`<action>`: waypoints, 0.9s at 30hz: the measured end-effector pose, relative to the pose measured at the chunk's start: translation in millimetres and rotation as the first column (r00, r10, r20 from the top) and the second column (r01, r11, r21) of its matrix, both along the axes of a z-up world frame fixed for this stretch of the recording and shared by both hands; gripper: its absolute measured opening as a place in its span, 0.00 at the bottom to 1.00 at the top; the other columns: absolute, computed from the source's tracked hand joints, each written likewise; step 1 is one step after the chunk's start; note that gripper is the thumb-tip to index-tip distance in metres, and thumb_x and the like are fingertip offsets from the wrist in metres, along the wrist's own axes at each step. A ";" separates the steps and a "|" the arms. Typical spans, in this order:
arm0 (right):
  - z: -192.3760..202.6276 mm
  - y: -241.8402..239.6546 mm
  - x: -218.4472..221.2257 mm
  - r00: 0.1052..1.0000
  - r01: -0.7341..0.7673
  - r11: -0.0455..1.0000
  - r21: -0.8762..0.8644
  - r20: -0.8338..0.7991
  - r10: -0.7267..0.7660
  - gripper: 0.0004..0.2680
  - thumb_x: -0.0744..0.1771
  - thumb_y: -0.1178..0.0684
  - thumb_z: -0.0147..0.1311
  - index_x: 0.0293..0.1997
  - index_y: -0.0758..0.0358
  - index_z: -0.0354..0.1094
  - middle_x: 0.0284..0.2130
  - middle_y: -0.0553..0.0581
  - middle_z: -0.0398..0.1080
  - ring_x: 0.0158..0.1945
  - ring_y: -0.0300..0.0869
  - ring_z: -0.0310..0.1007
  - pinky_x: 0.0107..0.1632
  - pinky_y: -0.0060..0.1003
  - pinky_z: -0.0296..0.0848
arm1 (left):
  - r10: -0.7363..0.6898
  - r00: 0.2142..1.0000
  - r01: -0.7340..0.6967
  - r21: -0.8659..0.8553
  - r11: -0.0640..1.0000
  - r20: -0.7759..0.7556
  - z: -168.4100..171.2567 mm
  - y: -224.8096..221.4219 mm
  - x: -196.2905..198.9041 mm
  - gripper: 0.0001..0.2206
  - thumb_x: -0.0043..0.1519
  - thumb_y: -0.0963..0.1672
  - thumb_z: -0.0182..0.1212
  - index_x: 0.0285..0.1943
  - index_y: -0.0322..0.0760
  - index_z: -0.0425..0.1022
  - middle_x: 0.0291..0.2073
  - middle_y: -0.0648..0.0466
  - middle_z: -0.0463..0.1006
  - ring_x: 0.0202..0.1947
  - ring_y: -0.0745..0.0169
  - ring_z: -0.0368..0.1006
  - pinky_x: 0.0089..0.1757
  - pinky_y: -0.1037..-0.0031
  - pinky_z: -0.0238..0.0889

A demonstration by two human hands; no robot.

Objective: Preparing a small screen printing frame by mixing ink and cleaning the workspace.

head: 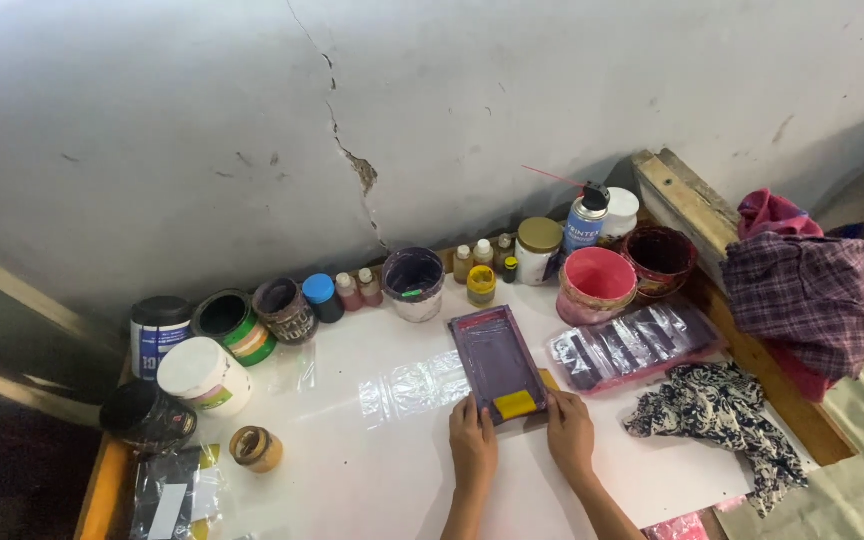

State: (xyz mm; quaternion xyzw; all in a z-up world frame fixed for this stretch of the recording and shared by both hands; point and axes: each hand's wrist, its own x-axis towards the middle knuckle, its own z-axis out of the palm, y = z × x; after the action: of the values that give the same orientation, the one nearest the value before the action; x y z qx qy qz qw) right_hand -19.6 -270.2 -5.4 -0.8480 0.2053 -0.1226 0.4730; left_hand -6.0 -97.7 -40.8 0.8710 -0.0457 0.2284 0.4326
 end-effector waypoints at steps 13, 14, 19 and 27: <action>-5.2 -5.0 3.1 1.000 0.005 1.000 0.008 -0.024 -0.004 0.15 0.72 0.47 0.42 0.62 0.59 0.72 0.53 0.59 0.74 0.56 0.49 0.74 0.54 0.43 0.76 | -0.003 0.992 0.012 0.062 0.998 -0.129 12.9 -2.8 -7.0 0.21 0.70 0.47 0.51 0.68 0.27 0.67 0.61 0.41 0.71 0.61 0.44 0.70 0.55 0.60 0.71; -10.8 -8.1 3.4 0.999 0.015 1.000 0.005 0.031 -0.015 0.16 0.72 0.48 0.43 0.64 0.61 0.69 0.55 0.59 0.72 0.58 0.50 0.72 0.56 0.45 0.73 | -0.005 0.992 0.011 0.049 0.999 -0.125 13.2 -2.3 -8.5 0.22 0.69 0.46 0.51 0.71 0.29 0.64 0.64 0.41 0.68 0.64 0.43 0.66 0.58 0.59 0.67; -2.5 -22.4 -2.1 0.976 -0.079 0.983 -0.168 0.189 0.111 0.16 0.69 0.46 0.52 0.63 0.60 0.69 0.54 0.59 0.72 0.62 0.51 0.66 0.61 0.47 0.69 | -0.117 0.980 0.112 -0.041 0.993 -0.164 49.1 3.1 -17.6 0.35 0.57 0.42 0.57 0.77 0.39 0.53 0.73 0.44 0.57 0.72 0.43 0.51 0.65 0.50 0.54; 29.6 -26.2 25.3 0.693 -0.699 0.600 -0.390 -0.158 0.704 0.17 0.68 0.46 0.53 0.64 0.55 0.68 0.63 0.54 0.67 0.65 0.49 0.64 0.66 0.48 0.62 | -0.016 0.981 0.110 0.479 0.871 -0.195 40.8 -4.0 4.2 0.65 0.46 0.69 0.76 0.80 0.30 0.42 0.79 0.44 0.45 0.78 0.47 0.39 0.69 0.57 0.38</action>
State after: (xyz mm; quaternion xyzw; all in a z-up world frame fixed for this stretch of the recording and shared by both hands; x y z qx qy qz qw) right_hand 5.7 -296.4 24.2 -0.9400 -0.1780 0.0266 0.2899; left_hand -1.8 -101.7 0.0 0.9672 -0.0897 0.1133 0.2089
